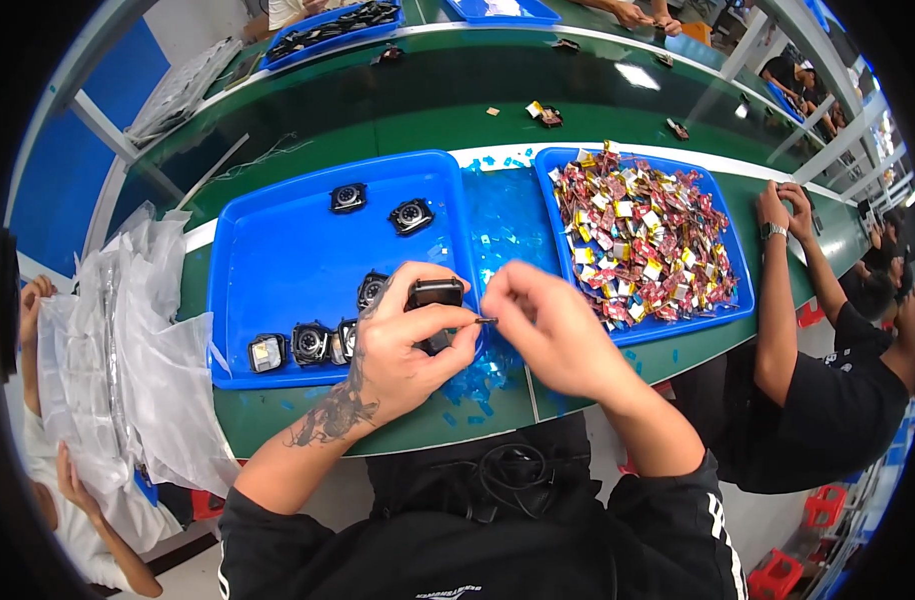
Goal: Assemble small electronic components by placing a yellow battery or sticker part inside a plastic casing on a production line.
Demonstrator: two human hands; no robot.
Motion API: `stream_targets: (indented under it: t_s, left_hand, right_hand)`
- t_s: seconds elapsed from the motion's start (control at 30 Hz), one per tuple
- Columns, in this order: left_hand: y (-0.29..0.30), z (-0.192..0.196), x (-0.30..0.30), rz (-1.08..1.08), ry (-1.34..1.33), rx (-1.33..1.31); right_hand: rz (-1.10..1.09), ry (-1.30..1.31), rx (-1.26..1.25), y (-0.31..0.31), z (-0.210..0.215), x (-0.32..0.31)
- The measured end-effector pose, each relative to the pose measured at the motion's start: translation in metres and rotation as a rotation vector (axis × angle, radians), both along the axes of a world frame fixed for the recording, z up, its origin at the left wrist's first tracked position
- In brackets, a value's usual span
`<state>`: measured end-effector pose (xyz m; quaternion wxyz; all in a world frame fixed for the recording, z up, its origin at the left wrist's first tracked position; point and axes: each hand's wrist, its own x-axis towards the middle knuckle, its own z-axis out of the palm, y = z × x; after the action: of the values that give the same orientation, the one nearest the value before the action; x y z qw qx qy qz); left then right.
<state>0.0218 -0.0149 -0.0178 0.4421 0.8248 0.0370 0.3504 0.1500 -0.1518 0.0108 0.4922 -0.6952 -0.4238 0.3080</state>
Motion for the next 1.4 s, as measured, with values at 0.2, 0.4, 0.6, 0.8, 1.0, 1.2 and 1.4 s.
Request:
stream_targets:
  t_s: [0.2,0.4,0.6,0.8,1.0,1.2,1.4]
  left_hand:
    - [-0.002,0.003,-0.002,-0.014,0.02,-0.057]
    - [-0.002,0.006,-0.004,-0.099,0.124,-0.236]
    - [0.002,0.013,-0.007,-0.219,0.222,-0.399]
    - [0.004,0.014,-0.007,-0.275,0.284,-0.405]
    - [0.006,0.017,-0.007,-0.297,0.287,-0.349]
    - [0.007,0.017,-0.008,-0.292,0.166,-0.252]
    - [0.005,0.016,-0.007,-0.261,0.04,-0.169]
  right_hand:
    - [-0.15,0.122,0.205,-0.007,0.007,-0.002]
    - [-0.03,-0.262,0.16,-0.01,0.012,-0.003]
    - [-0.009,0.181,0.16,-0.02,0.02,-0.001]
    - [0.045,0.015,0.048,-0.021,0.037,0.002]
    - [0.118,-0.14,0.005,-0.02,0.043,0.009]
    - [0.037,0.199,0.022,-0.019,0.032,0.003]
    - [-0.095,-0.379,0.22,-0.015,0.01,0.003]
